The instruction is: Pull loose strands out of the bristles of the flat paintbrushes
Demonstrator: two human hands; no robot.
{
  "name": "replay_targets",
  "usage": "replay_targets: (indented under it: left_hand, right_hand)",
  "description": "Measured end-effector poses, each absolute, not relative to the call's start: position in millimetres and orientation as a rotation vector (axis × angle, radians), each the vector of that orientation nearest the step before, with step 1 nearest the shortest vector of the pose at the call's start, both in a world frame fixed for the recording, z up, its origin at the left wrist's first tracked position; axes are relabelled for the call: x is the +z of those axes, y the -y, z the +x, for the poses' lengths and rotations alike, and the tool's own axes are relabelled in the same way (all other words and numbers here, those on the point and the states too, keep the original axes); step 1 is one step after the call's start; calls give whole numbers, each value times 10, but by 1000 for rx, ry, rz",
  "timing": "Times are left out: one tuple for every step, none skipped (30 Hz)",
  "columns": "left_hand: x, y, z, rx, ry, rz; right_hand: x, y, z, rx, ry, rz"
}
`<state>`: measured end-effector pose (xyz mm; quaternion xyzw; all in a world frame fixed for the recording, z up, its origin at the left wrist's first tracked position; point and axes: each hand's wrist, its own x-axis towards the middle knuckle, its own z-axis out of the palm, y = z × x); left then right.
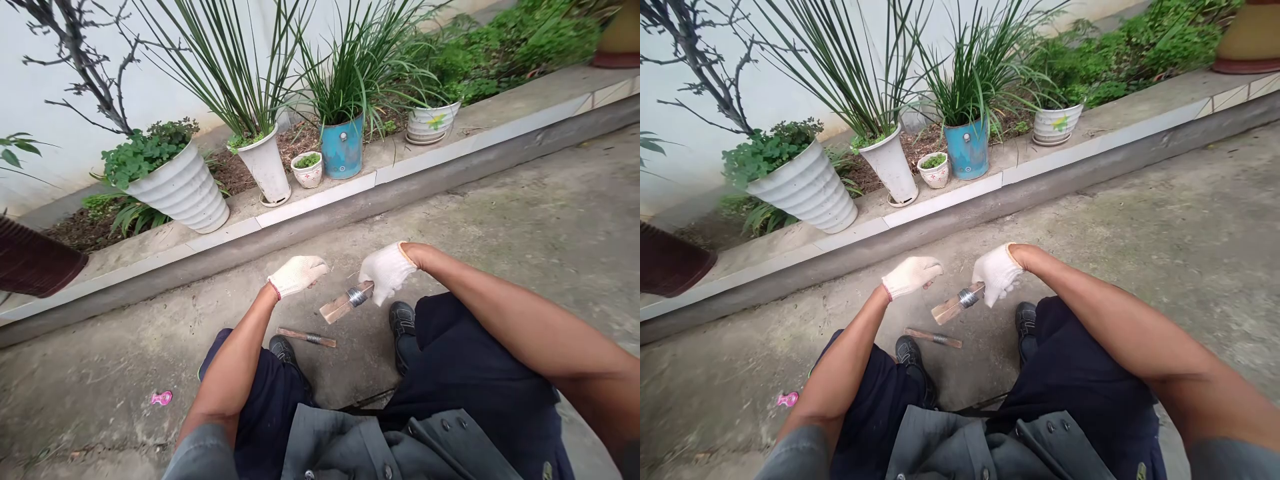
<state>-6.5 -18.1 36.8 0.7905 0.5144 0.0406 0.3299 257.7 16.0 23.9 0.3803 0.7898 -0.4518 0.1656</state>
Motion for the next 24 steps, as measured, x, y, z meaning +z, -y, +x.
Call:
replay_targets:
  left_hand:
    - [348, 182, -61, 107, -1321, 2067]
    - [325, 184, -55, 109, -1288, 2072]
    - [300, 187, -48, 112, -1254, 2076]
    - [277, 194, -39, 114, -1226, 2078]
    - [257, 202, -28, 112, -1214, 2065]
    - [242, 214, -14, 107, -1219, 2038]
    - [234, 226, 3, 103, -1229, 2008]
    - [231, 239, 24, 98, -1241, 1984]
    - [233, 250, 47, 92, -1255, 1975]
    - [238, 259, 71, 89, -1265, 1974]
    - [244, 265, 92, 85, -1275, 1985]
    - [249, 267, 110, 79, -1284, 2002]
    - [252, 266, 121, 69, -1296, 2021]
    - [254, 263, 124, 57, -1309, 2037]
    - [254, 258, 119, 50, -1318, 2054]
    - [256, 250, 105, 46, -1327, 2071]
    - [260, 242, 85, 50, -1339, 2087]
    - [268, 233, 60, 58, -1355, 2106]
    - [278, 224, 33, 64, -1371, 2126]
    - [292, 215, 6, 68, -1383, 2144]
    - [306, 208, -17, 70, -1391, 2157]
    - [319, 203, -35, 69, -1394, 2162]
    - [330, 199, -48, 66, -1390, 2157]
    - [336, 198, -55, 65, -1379, 2142]
  right_hand:
    - [261, -142, 2562, -1326, -2207, 1007]
    - [286, -133, 2539, -1347, -2185, 960]
    - [309, -131, 2512, -1367, -2190, 947]
    - [328, -137, 2483, -1391, -2222, 976]
    - [342, -151, 2455, -1406, -2269, 1040]
    - [349, -174, 2429, -1405, -2319, 1130]
    - [350, -206, 2406, -1384, -2364, 1225]
    - [345, -249, 2387, -1340, -2411, 1325]
    - [335, -300, 2372, -1263, -2458, 1428]
    - [324, -357, 2362, -1151, -2498, 1531]
    - [311, -418, 2354, -1007, -2523, 1631]
    - [299, -476, 2348, -848, -2521, 1722]
    - [288, -528, 2343, -692, -2493, 1798]
    - [278, -568, 2339, -551, -2452, 1848]
    - [267, -593, 2334, -439, -2397, 1867]
    - [255, -600, 2330, -363, -2342, 1854]
    - [241, -590, 2326, -318, -2299, 1807]
    - [222, -564, 2324, -296, -2273, 1734]
    - [200, -525, 2325, -299, -2270, 1632]
    - [174, -478, 2330, -333, -2283, 1503]
    - [147, -428, 2339, -403, -2301, 1360]
    - [121, -380, 2352, -510, -2316, 1215]
    - [99, -337, 2368, -651, -2308, 1084]
    - [83, -303, 2388, -810, -2281, 979]
